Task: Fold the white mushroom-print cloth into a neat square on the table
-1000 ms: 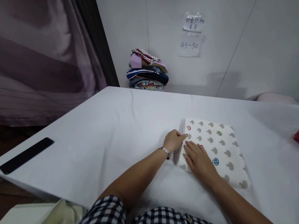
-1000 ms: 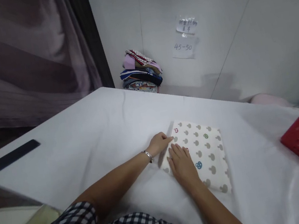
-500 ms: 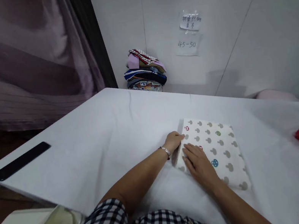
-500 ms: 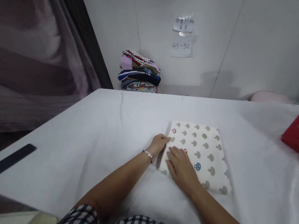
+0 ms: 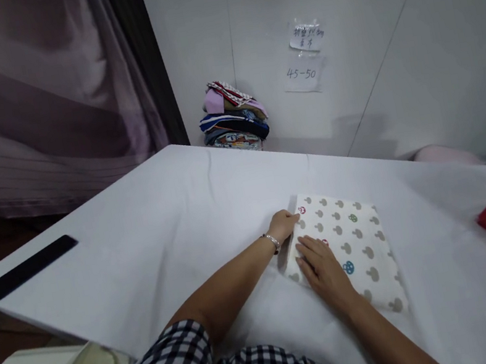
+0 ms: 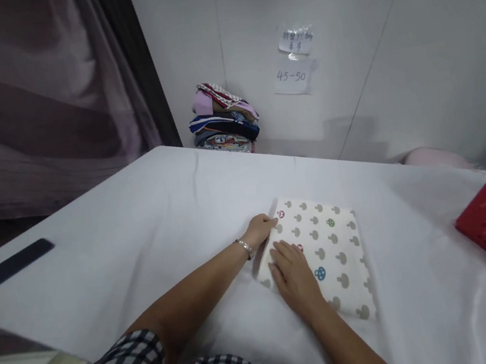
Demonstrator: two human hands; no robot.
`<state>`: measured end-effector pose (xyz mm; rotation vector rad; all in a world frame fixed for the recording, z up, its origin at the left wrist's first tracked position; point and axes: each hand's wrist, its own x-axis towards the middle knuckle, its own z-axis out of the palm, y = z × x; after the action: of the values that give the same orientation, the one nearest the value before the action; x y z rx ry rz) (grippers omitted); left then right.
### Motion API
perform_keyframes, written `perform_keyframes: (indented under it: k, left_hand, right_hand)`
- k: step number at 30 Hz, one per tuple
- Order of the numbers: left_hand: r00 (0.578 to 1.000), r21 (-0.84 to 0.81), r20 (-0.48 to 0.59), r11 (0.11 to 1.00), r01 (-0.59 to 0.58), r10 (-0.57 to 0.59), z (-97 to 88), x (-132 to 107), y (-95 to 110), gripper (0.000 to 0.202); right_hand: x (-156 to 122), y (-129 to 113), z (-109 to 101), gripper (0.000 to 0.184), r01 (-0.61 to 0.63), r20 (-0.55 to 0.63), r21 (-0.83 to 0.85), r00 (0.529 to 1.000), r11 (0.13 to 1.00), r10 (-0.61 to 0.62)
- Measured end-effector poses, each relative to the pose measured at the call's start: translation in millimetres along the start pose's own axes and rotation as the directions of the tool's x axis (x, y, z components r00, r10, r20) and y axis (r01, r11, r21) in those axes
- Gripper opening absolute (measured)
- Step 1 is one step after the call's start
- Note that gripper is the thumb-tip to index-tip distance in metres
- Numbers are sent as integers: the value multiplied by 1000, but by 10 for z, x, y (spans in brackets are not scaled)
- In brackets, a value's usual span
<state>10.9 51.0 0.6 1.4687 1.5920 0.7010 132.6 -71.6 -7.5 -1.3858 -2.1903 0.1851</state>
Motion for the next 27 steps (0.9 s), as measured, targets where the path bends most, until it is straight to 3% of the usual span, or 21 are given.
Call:
perform_keyframes:
  k: [9, 18, 27]
  left_hand:
    - [1000, 17, 10, 1000, -10, 10, -6, 147, 98, 23]
    - [999, 1, 52, 1000, 15, -15, -7, 205, 96, 24]
    - [982, -196, 179, 976, 98, -62, -193, -10, 9, 27]
  right_hand:
    - [-52, -207, 23, 45, 147, 113, -154, 985, 977, -130]
    - [-56, -214, 78, 42, 202, 121, -213, 976, 956, -179]
    - [-64, -200, 38, 41, 225, 127, -210, 971, 951, -202]
